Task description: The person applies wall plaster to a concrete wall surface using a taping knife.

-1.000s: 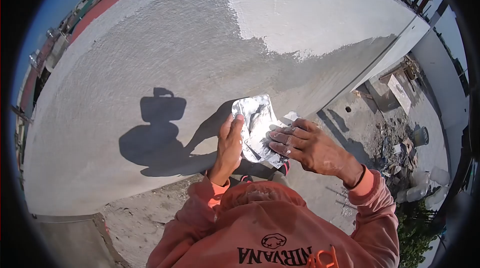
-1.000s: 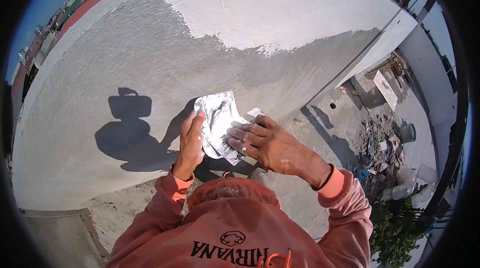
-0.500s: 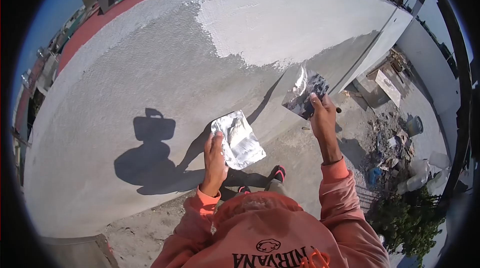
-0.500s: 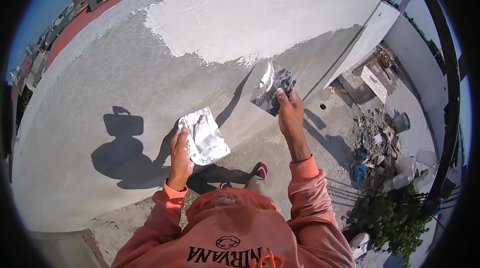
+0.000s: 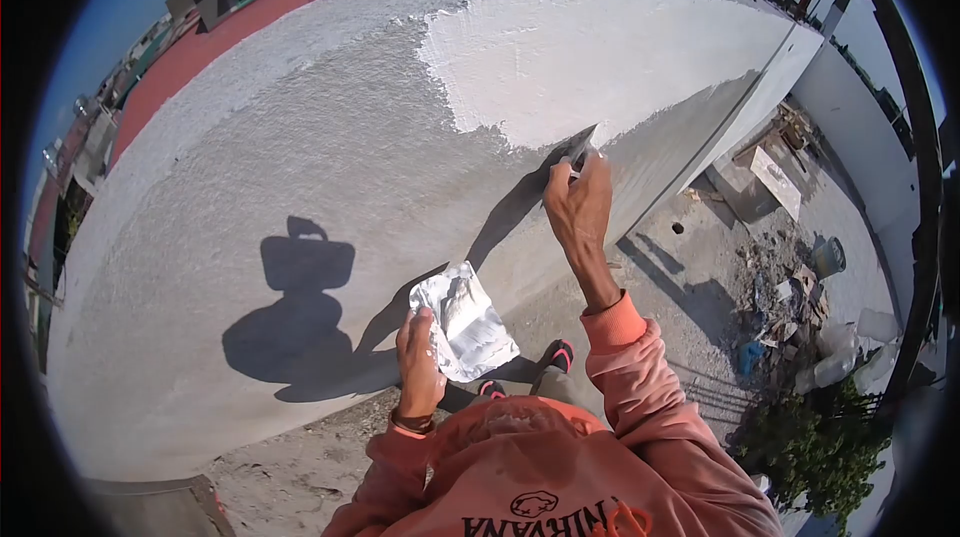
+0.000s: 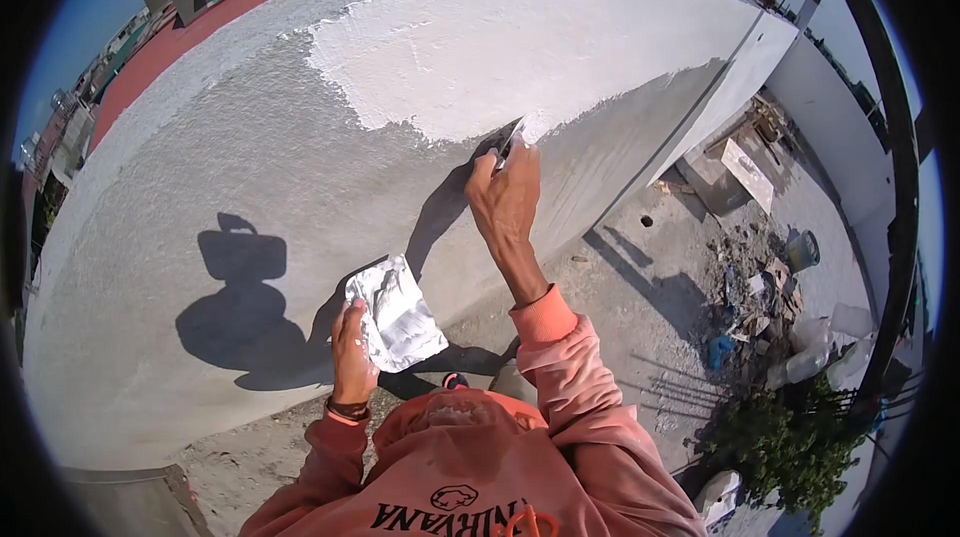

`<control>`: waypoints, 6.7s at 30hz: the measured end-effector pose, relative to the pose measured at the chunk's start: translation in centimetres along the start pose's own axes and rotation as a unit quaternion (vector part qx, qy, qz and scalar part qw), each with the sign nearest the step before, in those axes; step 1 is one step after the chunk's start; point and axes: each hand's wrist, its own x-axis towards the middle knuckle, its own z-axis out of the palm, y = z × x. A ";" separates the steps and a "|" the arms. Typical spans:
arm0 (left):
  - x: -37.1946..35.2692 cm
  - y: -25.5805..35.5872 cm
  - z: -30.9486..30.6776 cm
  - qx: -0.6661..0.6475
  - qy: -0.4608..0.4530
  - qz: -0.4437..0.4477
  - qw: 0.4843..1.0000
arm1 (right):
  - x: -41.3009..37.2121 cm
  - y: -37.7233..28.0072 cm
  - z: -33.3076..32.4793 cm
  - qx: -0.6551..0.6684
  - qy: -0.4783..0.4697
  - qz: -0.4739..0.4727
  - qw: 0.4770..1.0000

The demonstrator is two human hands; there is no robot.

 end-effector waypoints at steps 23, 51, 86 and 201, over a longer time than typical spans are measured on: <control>-1.4 0.9 -1.7 -0.019 0.030 -0.024 0.999 | 3.5 10.4 -1.1 0.023 0.072 0.023 0.997; -1.4 0.2 -3.7 -0.037 0.040 0.001 0.998 | 7.5 9.2 -1.9 0.027 0.079 0.069 0.994; -1.6 -0.2 -4.7 -0.049 0.020 -0.012 0.999 | -0.2 6.3 3.0 -0.008 0.134 -0.172 0.976; 28.6 -35.5 73.5 0.023 -0.441 -0.453 0.775 | 31.8 48.2 -37.6 0.155 0.005 0.481 0.863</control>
